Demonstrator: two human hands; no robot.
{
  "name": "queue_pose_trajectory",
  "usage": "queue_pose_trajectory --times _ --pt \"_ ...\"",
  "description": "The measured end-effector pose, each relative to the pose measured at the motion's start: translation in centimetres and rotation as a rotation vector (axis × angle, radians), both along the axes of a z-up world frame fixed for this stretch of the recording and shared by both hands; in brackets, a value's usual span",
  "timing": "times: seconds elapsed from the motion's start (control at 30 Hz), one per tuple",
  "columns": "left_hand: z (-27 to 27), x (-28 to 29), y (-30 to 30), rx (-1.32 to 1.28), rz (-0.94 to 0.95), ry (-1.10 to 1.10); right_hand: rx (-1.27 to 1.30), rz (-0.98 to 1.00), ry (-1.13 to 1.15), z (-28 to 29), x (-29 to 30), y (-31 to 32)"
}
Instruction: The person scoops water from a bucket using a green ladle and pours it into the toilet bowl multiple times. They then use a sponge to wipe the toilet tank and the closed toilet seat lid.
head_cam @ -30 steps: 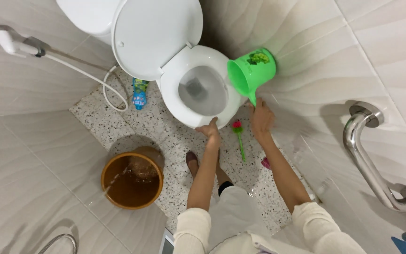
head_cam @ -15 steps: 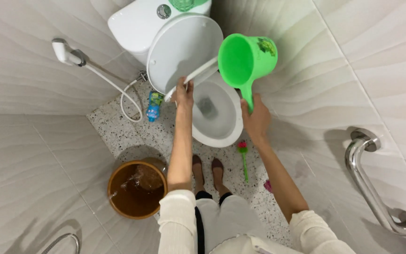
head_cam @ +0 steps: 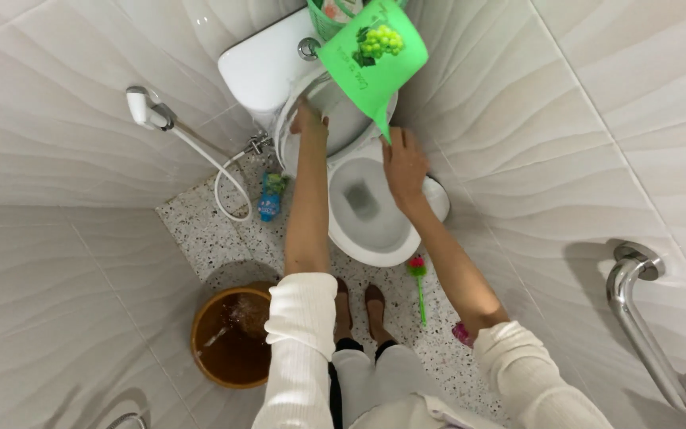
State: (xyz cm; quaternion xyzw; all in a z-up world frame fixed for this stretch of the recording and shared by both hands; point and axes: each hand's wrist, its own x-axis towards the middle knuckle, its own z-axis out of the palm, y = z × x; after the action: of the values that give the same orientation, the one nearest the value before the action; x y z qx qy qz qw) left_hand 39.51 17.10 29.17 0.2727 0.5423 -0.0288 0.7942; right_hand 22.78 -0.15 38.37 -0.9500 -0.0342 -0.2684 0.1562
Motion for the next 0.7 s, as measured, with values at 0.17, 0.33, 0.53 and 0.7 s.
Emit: queue_pose_trajectory --times 0.17,0.33,0.53,0.7 --pt "-8.7 -0.6 1.0 0.103 -0.155 0.031 -0.022 -0.118 -0.015 -2.5 -0.9 -5.4" --pt "-17.3 -10.0 5.0 0.254 -0.38 -0.272 0.167 -0.075 0.054 -4.4 -7.0 -6.2" --pt "-31.4 -34.9 10.0 0.725 -0.256 -0.323 0.294 0.208 0.369 -11.6 -18.0 -1.1" --pt "-33.6 -57.8 9.2 0.8 -0.185 0.235 -0.006 0.709 0.552 -16.7 -26.8 5.6"
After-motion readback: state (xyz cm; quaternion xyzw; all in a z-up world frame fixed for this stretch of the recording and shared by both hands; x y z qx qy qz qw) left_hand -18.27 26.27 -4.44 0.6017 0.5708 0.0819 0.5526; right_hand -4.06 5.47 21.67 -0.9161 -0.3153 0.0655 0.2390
